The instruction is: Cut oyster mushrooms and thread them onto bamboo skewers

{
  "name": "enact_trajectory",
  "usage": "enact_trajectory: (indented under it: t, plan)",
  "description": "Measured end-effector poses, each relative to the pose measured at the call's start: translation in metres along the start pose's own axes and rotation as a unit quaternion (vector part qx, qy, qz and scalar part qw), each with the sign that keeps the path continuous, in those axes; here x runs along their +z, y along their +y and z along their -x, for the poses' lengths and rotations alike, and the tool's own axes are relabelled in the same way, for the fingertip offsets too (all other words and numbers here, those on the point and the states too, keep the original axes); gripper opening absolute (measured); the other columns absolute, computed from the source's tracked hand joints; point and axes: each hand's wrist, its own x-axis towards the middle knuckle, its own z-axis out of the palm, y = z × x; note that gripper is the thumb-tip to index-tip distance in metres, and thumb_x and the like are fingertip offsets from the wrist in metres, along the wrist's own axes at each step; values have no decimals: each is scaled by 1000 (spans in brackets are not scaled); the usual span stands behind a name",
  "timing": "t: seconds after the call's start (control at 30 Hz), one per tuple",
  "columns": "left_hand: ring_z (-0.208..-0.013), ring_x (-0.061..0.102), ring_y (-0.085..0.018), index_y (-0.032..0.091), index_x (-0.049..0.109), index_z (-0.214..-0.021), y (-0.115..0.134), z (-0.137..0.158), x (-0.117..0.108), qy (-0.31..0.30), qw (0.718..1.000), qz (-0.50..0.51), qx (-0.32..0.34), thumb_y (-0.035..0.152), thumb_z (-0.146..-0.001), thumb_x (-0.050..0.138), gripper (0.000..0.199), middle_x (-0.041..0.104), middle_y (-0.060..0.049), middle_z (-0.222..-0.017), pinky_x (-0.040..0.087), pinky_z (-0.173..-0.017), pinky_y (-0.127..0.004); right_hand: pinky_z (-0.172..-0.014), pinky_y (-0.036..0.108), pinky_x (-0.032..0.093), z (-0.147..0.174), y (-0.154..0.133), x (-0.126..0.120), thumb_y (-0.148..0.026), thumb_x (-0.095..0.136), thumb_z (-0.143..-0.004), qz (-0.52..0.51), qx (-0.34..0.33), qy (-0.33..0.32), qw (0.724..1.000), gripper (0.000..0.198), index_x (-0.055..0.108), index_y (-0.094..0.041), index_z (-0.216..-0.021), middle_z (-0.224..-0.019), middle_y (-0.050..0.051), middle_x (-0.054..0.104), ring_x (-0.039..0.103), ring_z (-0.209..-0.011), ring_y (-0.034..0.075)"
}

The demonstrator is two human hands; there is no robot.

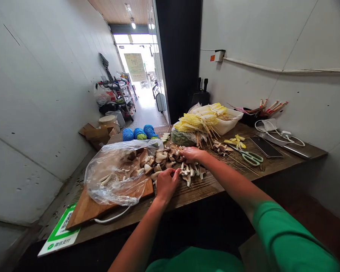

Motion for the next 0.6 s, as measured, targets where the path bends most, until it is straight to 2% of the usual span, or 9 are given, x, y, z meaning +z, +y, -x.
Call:
enact_trajectory:
  t: [0.17,0.27,0.37,0.43,0.5,0.6]
  plan:
    - [-60,58,-16,19,69,-78,-1,-3,-3,-13,994,101,-47,43,-77,53,29,67,-3,-67,39,-58,-27,-70,22,41,9,8,-6,-12,60,-69,-76,-34,36,996,13,70,-14,-77,-85,5,67,59,-80,15]
    - [-69,60,-16,17,67,-95,3,-7,-3,-6,979,196,-61,41,-73,60,33,68,-4,-79,43,-66,-27,-60,20,42,25,12,-16,-24,50,-81,-150,-43,51,986,24,66,-10,-92,-76,3,65,57,-65,11]
    - [-78,60,-17,16,64,-104,10,-11,-5,-17,951,301,-75,41,-66,68,45,67,-6,-89,44,-72,-27,-47,18,39,42,10,-20,-35,46,-84,-232,-57,29,971,34,64,-9,-94,-61,-1,59,49,-48,7]
    - [-77,59,-16,15,67,-98,16,-12,-6,-72,920,371,-100,40,-64,70,42,68,-6,-89,44,-72,-26,-41,17,36,52,5,-20,-39,52,-80,-349,-64,-12,935,33,65,-9,-88,-56,-3,55,44,-42,6]
    - [-71,58,-14,14,69,-91,20,-12,-6,-121,884,433,-129,39,-63,72,38,68,-5,-83,42,-67,-24,-39,17,34,59,1,-17,-38,62,-74,-484,-55,-43,872,32,65,-9,-88,-56,-4,54,42,-41,4]
    - [-62,53,-9,14,69,-86,24,-10,-6,-136,825,522,-169,32,-60,76,32,65,-2,-74,39,-58,-20,-41,16,34,68,-5,-11,-34,71,-67,-615,-26,-27,788,34,65,-11,-91,-61,-3,57,44,-44,4]
